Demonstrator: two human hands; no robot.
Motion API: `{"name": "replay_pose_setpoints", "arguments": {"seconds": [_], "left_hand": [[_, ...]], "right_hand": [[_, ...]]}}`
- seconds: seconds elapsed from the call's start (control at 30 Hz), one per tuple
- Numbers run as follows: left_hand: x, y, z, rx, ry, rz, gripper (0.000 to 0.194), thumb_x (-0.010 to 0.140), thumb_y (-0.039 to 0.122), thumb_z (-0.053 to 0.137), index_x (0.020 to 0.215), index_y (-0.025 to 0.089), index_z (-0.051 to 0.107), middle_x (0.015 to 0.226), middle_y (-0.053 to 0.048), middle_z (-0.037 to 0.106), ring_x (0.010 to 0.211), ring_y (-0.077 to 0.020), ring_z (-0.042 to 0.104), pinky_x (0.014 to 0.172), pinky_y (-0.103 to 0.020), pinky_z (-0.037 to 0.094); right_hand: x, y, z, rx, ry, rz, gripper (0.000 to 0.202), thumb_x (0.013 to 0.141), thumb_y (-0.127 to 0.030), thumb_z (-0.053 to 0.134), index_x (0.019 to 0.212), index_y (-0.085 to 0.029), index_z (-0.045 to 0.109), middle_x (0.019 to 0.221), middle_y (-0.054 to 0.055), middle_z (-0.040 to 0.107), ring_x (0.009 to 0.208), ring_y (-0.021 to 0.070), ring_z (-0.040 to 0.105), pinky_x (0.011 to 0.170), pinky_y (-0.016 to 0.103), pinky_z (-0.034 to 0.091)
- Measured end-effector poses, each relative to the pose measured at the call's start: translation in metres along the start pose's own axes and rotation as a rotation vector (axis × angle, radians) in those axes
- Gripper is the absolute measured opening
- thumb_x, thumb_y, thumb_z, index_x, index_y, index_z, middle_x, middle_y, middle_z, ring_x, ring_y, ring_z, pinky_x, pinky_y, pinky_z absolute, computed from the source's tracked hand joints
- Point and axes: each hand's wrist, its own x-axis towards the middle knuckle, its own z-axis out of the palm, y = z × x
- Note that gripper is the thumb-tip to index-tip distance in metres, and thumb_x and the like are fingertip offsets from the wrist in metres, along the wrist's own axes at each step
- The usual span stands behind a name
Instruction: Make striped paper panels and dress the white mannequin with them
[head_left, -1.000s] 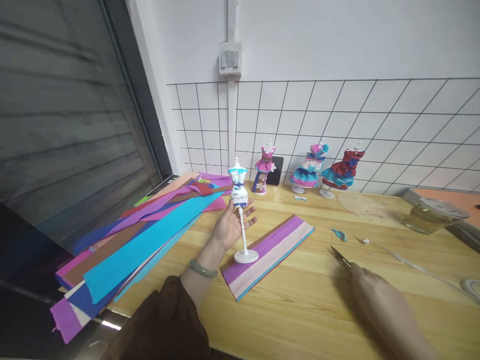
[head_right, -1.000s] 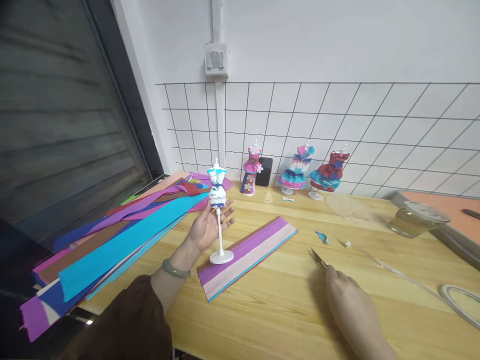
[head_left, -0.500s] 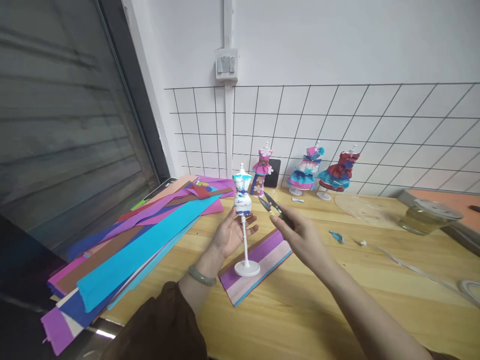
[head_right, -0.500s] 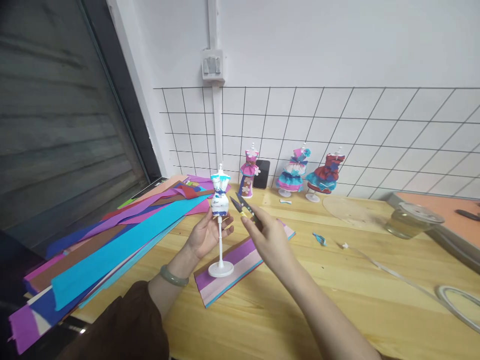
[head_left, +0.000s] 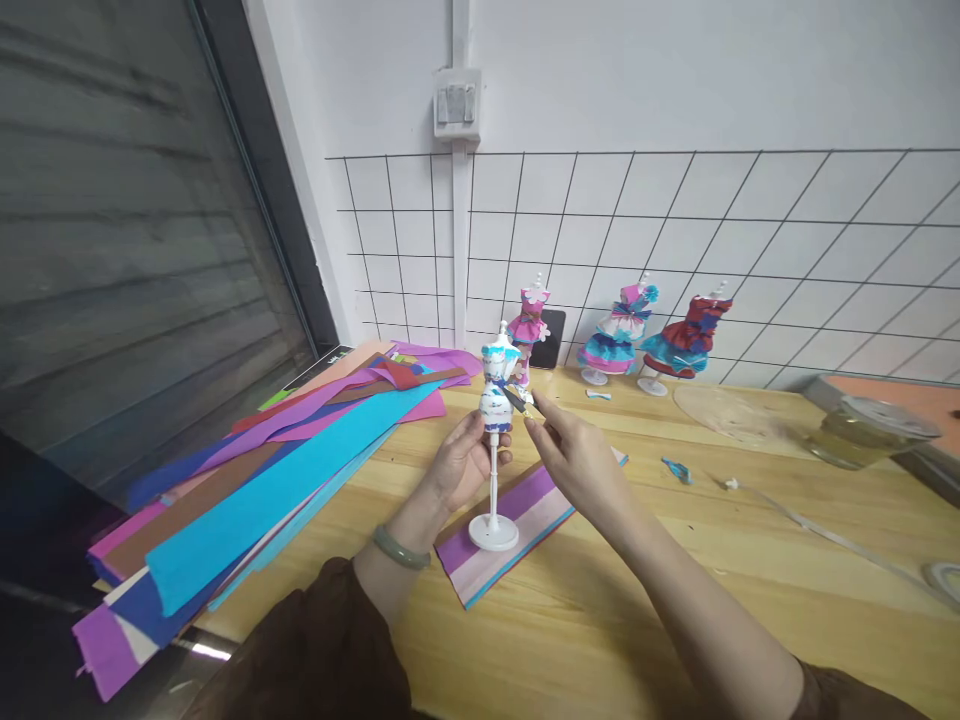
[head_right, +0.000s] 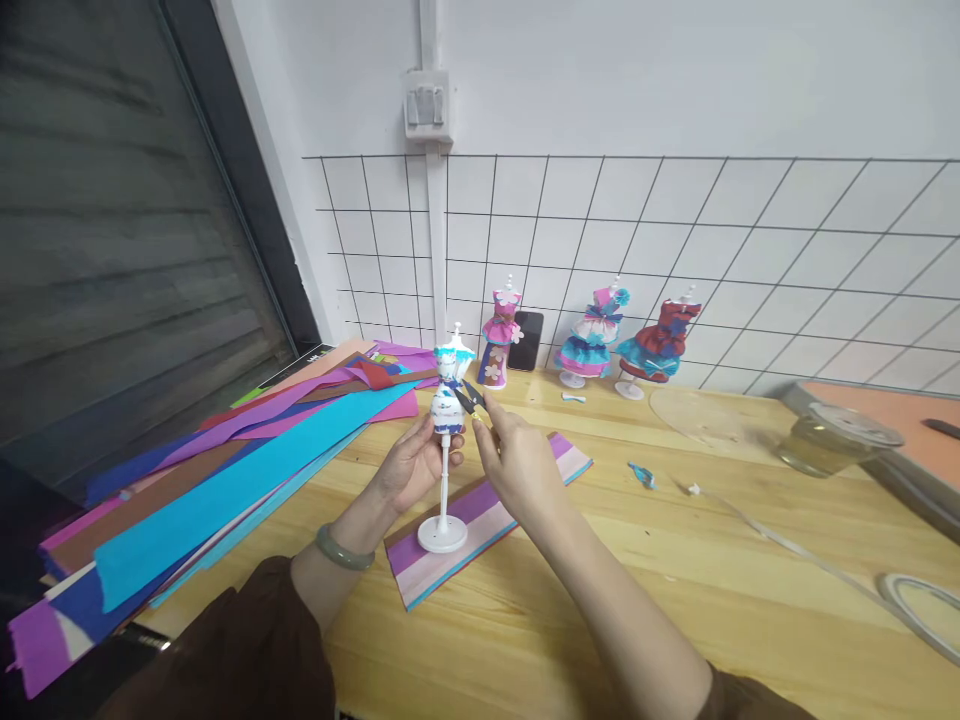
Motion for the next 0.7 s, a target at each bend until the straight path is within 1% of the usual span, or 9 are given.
{"name": "replay_pose_setpoints", "arguments": {"seconds": [0.13, 0.27, 0.33, 0.43, 0.5, 0.57, 0.63, 0.7], "left_hand": [[-0.001, -0.002, 0.003, -0.010, -0.020, -0.013, 0.015, 0.081, 0.027, 0.055, 0.092, 0.017, 0.056, 0.085, -0.006, 0.058, 0.074, -0.0133, 0.056, 0.061, -0.025, 0.043], [-0.002, -0.004, 0.004, -0.025, -0.039, -0.023, 0.017, 0.083, 0.028, 0.052, 0.096, 0.017, 0.055, 0.089, -0.006, 0.057, 0.074, -0.0135, 0.055, 0.061, -0.026, 0.043], [-0.002, -0.004, 0.004, -0.018, -0.037, -0.019, 0.016, 0.083, 0.027, 0.051, 0.095, 0.017, 0.055, 0.089, -0.006, 0.057, 0.072, -0.0124, 0.054, 0.060, -0.025, 0.042], [-0.002, -0.005, 0.003, 0.015, -0.033, -0.004, 0.013, 0.082, 0.026, 0.054, 0.092, 0.018, 0.054, 0.084, -0.004, 0.055, 0.067, -0.0111, 0.052, 0.055, -0.023, 0.040], [-0.002, -0.006, 0.003, 0.044, -0.023, 0.008, 0.013, 0.081, 0.026, 0.055, 0.091, 0.018, 0.054, 0.082, -0.003, 0.054, 0.066, -0.0108, 0.051, 0.053, -0.022, 0.039], [-0.002, -0.006, 0.004, 0.065, -0.011, 0.018, 0.014, 0.080, 0.026, 0.056, 0.091, 0.017, 0.053, 0.083, -0.004, 0.054, 0.066, -0.0108, 0.051, 0.054, -0.022, 0.039], [-0.002, -0.008, 0.005, 0.066, -0.004, 0.022, 0.016, 0.080, 0.026, 0.057, 0.091, 0.017, 0.053, 0.085, -0.005, 0.054, 0.066, -0.0108, 0.051, 0.054, -0.022, 0.039], [-0.002, -0.009, 0.006, 0.045, -0.001, 0.023, 0.017, 0.079, 0.027, 0.058, 0.092, 0.016, 0.054, 0.085, -0.005, 0.055, 0.066, -0.0106, 0.051, 0.055, -0.022, 0.039]], "right_hand": [[-0.001, 0.003, 0.007, 0.050, 0.029, -0.006, 0.047, 0.087, -0.036, 0.034, 0.128, -0.014, 0.043, 0.080, 0.009, 0.065, 0.070, 0.0209, 0.059, 0.059, 0.028, 0.041], [-0.002, 0.006, 0.016, 0.070, 0.044, -0.013, 0.047, 0.089, -0.035, 0.033, 0.129, -0.012, 0.041, 0.089, 0.013, 0.065, 0.080, 0.0234, 0.060, 0.065, 0.031, 0.044], [-0.003, 0.007, 0.018, 0.040, 0.048, -0.021, 0.047, 0.089, -0.034, 0.032, 0.130, -0.013, 0.039, 0.093, 0.014, 0.064, 0.083, 0.0242, 0.060, 0.068, 0.033, 0.044], [-0.004, 0.006, 0.016, -0.065, 0.053, -0.021, 0.046, 0.089, -0.032, 0.032, 0.131, -0.013, 0.039, 0.096, 0.015, 0.063, 0.087, 0.0255, 0.059, 0.070, 0.034, 0.045], [-0.004, 0.004, 0.014, -0.145, 0.063, -0.007, 0.045, 0.090, -0.031, 0.032, 0.131, -0.014, 0.039, 0.097, 0.016, 0.063, 0.087, 0.0265, 0.060, 0.070, 0.035, 0.045], [-0.004, 0.002, 0.012, -0.165, 0.070, 0.003, 0.045, 0.090, -0.031, 0.032, 0.131, -0.014, 0.039, 0.098, 0.016, 0.062, 0.086, 0.0268, 0.060, 0.069, 0.035, 0.045], [-0.004, 0.002, 0.013, -0.089, 0.070, 0.001, 0.045, 0.089, -0.031, 0.033, 0.130, -0.014, 0.040, 0.098, 0.016, 0.063, 0.086, 0.0259, 0.060, 0.070, 0.034, 0.045], [-0.004, 0.004, 0.016, 0.038, 0.079, -0.008, 0.045, 0.089, -0.032, 0.034, 0.130, -0.014, 0.040, 0.098, 0.014, 0.064, 0.087, 0.0243, 0.060, 0.070, 0.033, 0.046]]}}
